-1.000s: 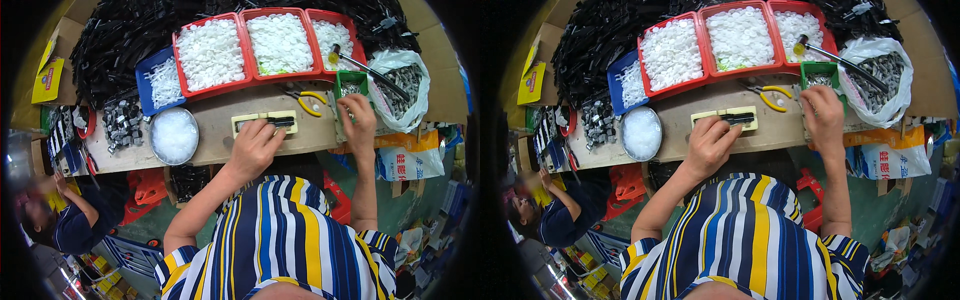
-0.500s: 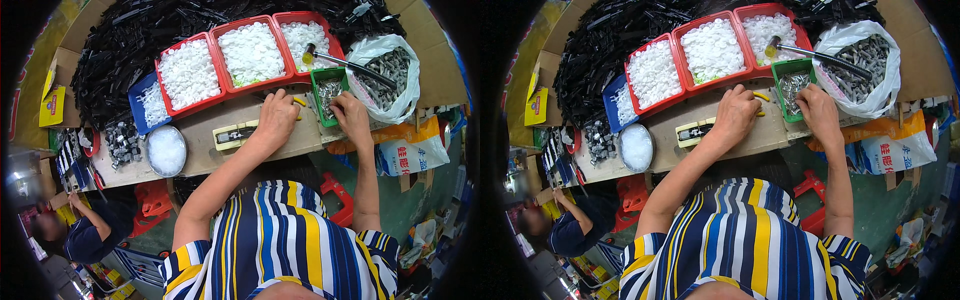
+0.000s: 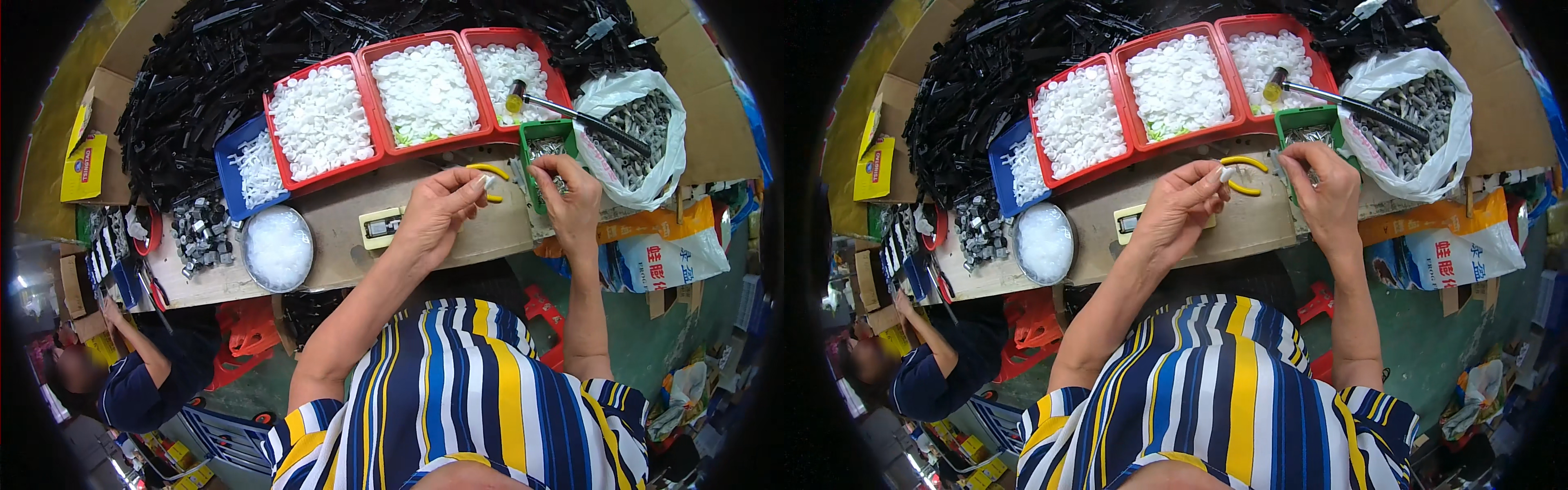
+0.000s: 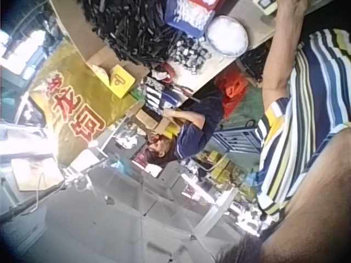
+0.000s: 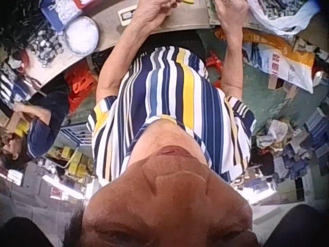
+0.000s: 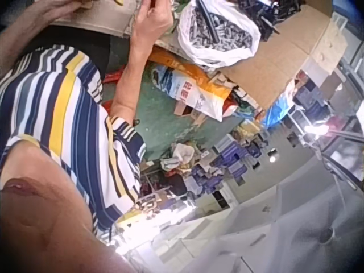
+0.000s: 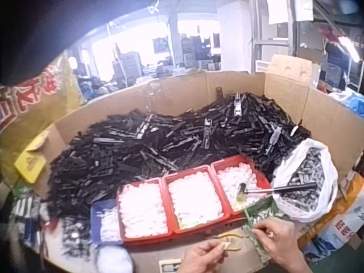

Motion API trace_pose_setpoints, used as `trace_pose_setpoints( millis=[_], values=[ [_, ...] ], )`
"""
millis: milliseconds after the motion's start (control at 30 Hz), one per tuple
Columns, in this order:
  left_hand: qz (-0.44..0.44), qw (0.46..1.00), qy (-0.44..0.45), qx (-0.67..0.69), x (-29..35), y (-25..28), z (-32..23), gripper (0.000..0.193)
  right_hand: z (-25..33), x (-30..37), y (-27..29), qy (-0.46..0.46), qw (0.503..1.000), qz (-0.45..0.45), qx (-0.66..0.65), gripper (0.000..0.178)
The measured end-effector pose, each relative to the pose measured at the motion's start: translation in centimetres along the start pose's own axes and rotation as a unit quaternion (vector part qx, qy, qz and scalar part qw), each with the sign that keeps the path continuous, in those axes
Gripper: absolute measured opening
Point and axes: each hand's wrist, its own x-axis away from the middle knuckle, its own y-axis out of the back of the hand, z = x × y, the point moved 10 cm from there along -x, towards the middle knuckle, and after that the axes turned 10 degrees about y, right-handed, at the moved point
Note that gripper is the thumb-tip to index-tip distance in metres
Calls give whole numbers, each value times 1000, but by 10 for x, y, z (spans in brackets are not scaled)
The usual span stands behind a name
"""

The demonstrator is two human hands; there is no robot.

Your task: The person assembles small padlocks at a workbench. They pick up a metal lock body, insert a white plastic component, and use pliers to secure a metal pin. The completed locks are placed into a pile on the table. This process is repeated continuously throughout the clip.

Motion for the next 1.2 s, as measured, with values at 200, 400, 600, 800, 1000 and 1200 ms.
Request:
trace_pose_setpoints(
  millis=[200,400,600,800,1000,1200],
  values=[
    [32,989,50,133,4,5,19,13,-46,10,0,-14,981,51,187,14],
    [72,975,70,199,2,-6,34,16,-11,10,-3,-67,993,9,-101,10],
    [74,966,81,235,6,-26,40,14,36,9,-24,22,957,-48,-287,7],
    [77,962,71,253,9,-33,41,14,49,11,-18,74,972,-62,-216,11],
    [89,959,77,259,8,-35,47,18,53,13,-12,102,973,-87,-186,12],
    [135,950,71,273,12,-36,45,22,68,16,-11,142,974,-97,-148,15]
  ],
)
